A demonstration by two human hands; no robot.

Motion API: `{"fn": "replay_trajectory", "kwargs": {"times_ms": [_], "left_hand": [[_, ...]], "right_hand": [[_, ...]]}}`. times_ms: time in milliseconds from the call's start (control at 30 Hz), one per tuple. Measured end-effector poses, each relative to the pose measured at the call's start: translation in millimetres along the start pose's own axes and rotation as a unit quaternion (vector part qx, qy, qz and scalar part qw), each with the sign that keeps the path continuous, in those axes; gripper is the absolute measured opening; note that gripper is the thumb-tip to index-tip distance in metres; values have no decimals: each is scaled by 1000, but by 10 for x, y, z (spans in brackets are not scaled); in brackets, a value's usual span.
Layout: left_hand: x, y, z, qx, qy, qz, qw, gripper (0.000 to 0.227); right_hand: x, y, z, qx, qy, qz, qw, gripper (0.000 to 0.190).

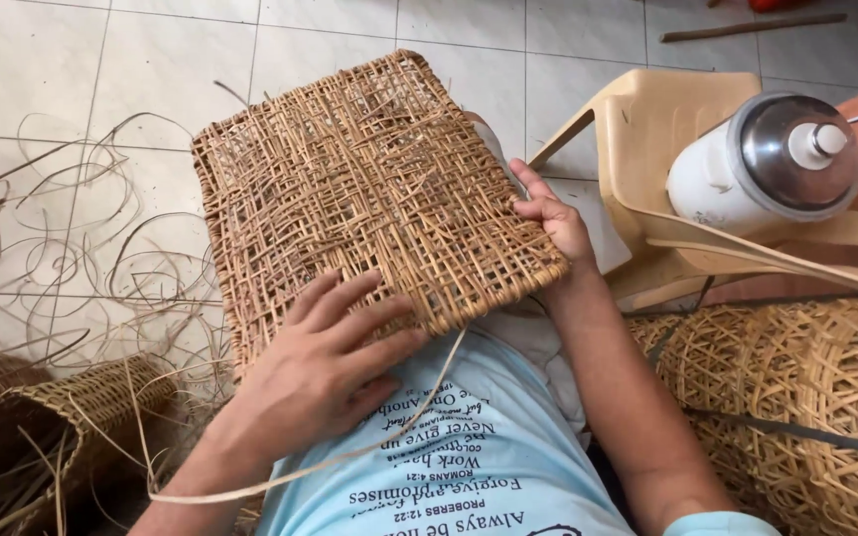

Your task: Weaving wicker strands into a rectangular panel for furniture construction.

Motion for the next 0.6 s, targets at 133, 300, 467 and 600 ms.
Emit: {"fn": "replay_trajectory", "kwargs": {"times_ms": [133,300,467,600], "left_hand": [[197,-67,216,93,0,10,996,30],[286,-154,249,144,-41,10,989,18],[270,-78,352,55,-67,-56,995,15],[433,246,469,21,-47,-92,994,26]], "right_hand": [[-25,2,71,13,-5,9,1000,75],[-35,-30,99,18,5,18,1000,74],[-162,-74,253,-27,113,-39,992,78],[-205,-35,252,-46,128,-86,987,76]]}}
Point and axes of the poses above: each hand's wrist, its own z-axis towards the middle knuckle, its own x-axis out of the palm, y = z × x, the point moved 3 cm from there along z, towards the middle knuckle, and after that the axes turned 9 degrees about -y, right-handed, at the moved point
